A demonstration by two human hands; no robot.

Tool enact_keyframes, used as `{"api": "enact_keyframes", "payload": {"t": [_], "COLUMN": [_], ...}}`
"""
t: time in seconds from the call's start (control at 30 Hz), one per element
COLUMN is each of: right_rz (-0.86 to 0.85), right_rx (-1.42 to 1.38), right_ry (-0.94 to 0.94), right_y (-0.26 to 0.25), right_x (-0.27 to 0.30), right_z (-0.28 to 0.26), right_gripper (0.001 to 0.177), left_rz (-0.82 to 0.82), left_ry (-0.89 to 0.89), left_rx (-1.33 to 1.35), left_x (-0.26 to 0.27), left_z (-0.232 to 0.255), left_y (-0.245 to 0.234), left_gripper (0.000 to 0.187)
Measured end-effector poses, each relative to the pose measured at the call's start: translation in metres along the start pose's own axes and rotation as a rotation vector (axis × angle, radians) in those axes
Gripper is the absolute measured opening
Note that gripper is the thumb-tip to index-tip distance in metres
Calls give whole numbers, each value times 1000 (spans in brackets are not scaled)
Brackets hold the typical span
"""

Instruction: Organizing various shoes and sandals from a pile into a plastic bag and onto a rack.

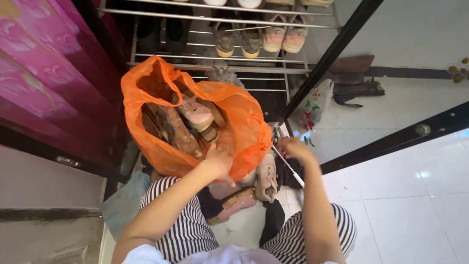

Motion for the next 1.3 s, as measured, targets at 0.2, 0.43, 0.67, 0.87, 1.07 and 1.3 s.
{"api": "enact_keyframes", "payload": {"t": [0.2, 0.43, 0.67, 0.87, 1.07, 1.3], "right_rz": [-69, -248, -12, -128, 28, 86], "right_rx": [412, 1127, 793, 896, 898, 824], "right_ry": [262, 6, 168, 253, 89, 23], "right_y": [15, 37, 38, 56, 50, 39], "right_x": [-64, -65, -43, -3, -12, -2], "right_z": [175, 273, 288, 225, 238, 166], "right_gripper": [33, 39, 51, 64, 33, 47], "left_rz": [-209, -24, 40, -177, -159, -155], "left_ry": [-72, -120, -96, -69, -67, -76], "left_rx": [-31, 70, 91, 75, 128, 179], "left_x": [-30, -47, -47, -40, -38, -45], "left_z": [-7, -20, -24, -24, -26, -28], "left_y": [54, 62, 54, 55, 61, 71], "left_gripper": [73, 52, 54, 32, 31, 31]}}
Point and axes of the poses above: each hand's wrist, its own x-axis away from the middle knuckle, its own y-axis out of the palm, z = x × y, the point moved 7 cm from there along -x, towards the middle knuckle, and after that the axes turned 12 degrees about -x, right-handed, at the moved point
